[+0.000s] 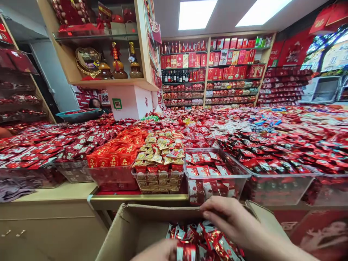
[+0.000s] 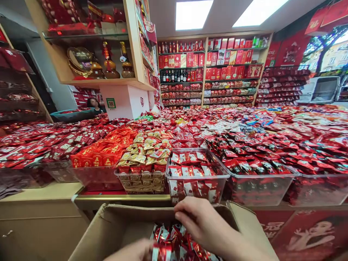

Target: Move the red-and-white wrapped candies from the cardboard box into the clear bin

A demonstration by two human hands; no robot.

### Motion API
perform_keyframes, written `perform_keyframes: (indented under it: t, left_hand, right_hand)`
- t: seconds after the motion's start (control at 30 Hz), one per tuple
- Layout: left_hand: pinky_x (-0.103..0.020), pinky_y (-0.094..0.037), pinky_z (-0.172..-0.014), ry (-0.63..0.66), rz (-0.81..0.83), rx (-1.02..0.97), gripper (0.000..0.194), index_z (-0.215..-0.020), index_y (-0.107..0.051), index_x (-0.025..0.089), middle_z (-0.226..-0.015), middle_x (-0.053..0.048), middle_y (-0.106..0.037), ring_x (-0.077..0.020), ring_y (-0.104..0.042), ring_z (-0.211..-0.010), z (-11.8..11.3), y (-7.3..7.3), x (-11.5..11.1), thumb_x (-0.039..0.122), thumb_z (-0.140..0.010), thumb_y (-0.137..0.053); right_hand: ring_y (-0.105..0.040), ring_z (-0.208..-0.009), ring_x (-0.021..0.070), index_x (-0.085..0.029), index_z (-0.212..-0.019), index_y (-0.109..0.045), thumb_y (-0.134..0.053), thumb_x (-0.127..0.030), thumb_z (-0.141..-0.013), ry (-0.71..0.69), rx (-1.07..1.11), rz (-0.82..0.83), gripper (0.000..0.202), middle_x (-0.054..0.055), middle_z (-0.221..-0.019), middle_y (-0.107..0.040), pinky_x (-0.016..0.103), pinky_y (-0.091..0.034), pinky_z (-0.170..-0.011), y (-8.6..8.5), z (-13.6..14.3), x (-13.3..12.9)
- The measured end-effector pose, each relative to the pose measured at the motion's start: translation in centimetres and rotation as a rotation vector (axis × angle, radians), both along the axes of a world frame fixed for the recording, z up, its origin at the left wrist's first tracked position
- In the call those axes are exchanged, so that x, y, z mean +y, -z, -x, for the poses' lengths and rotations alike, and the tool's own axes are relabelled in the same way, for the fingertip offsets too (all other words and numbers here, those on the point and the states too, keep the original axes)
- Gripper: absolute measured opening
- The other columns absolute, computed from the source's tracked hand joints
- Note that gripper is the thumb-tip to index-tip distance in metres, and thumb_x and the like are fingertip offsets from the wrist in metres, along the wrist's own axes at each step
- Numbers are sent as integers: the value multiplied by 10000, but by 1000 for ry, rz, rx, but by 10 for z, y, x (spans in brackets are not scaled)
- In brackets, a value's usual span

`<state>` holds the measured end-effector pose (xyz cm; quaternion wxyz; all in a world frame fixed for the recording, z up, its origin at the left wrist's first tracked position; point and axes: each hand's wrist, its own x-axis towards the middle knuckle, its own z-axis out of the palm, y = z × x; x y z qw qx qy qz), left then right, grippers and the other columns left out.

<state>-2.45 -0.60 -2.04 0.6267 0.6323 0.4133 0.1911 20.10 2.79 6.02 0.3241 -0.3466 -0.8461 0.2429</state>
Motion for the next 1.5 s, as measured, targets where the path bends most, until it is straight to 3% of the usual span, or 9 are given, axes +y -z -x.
perform_keyframes:
  t: [0.17, 0.3, 0.43, 0.67, 0.8, 1.0, 1.3, 1.43, 1.5]
  left_hand:
    - [-292, -481, -652, -133, 89, -332, 354, -1120, -476, 186, -970, -67, -658, -199, -614, -844, -11, -17, 7, 269, -782, -540]
    - [-297, -473, -707, -184, 69, -374, 293, -1075, -494, 186, -982, -65, -651, -175, -604, -854, -17, -20, 6, 226, -788, -539]
    - [-287, -472, -705, -204, 57, -400, 398, -1097, -458, 189, -955, -59, -658, -146, -595, -801, -20, -19, 2, 161, -731, -611]
    - [-256, -471, -599, -225, 74, -390, 370, -1069, -505, 175, -845, -49, -674, -134, -581, -685, -21, -18, 0, 160, -717, -616]
    - [-284, -465, -674, -221, 59, -347, 345, -1039, -556, 183, -867, -46, -674, -148, -585, -717, -21, -16, 2, 153, -702, -623]
    - [-356, -410, -845, -215, 75, -392, 359, -1073, -559, 202, -965, -60, -671, -199, -592, -886, -23, -12, 0, 174, -719, -612]
    - [-212, -422, -557, -295, 59, -351, 404, -1140, -501, 155, -848, -56, -701, -134, -593, -681, -23, -14, 0, 219, -750, -584]
    - [-233, -427, -594, -324, 93, -364, 411, -1118, -514, 170, -865, -55, -687, -135, -581, -700, -23, -15, -2, 227, -723, -615]
    - [-274, -434, -657, -341, 221, -492, 369, -1110, -516, 193, -940, -69, -665, -164, -595, -772, -24, -16, -5, 302, -760, -563]
  right_hand:
    - [-512, -568, 117, -140, -801, -573, -418, -424, -807, -10, 169, 564, 324, 28, -677, -588, 237, -410, -537, 49, 23, -8]
    - [-424, -427, 68, -142, -668, -497, -522, -517, -707, -39, 339, 852, 378, -32, -522, -492, 197, -352, -433, 57, 28, -1]
    - [-405, -411, 59, -143, -637, -473, -559, -514, -679, -2, 403, 875, 383, -30, -498, -510, 184, -305, -415, 58, 28, 1]
    - [-400, -432, 57, -130, -641, -487, -580, -490, -676, -29, 455, 823, 374, -30, -499, -496, 185, -288, -425, 68, 31, -1]
    - [-394, -496, 53, -138, -776, -515, -629, -433, -657, -23, 530, 793, 338, -33, -603, -505, 176, -304, -456, 69, 32, -2]
    - [-378, -475, 49, -129, -716, -513, -651, -437, -627, 37, 452, 782, 349, -35, -565, -492, 178, -287, -435, 73, 28, 2]
    - [-437, -425, 60, -134, -711, -481, -640, -496, -597, 55, 557, 911, 411, -31, -514, -536, 182, -311, -409, 64, 27, 1]
    - [-458, -433, 67, -135, -704, -481, -644, -502, -587, 52, 598, 896, 418, -28, -513, -541, 179, -325, -400, 64, 26, 2]
    - [-473, -434, 71, -136, -708, -482, -651, -481, -593, 45, 628, 900, 401, -27, -520, -548, 181, -338, -401, 63, 25, 1]
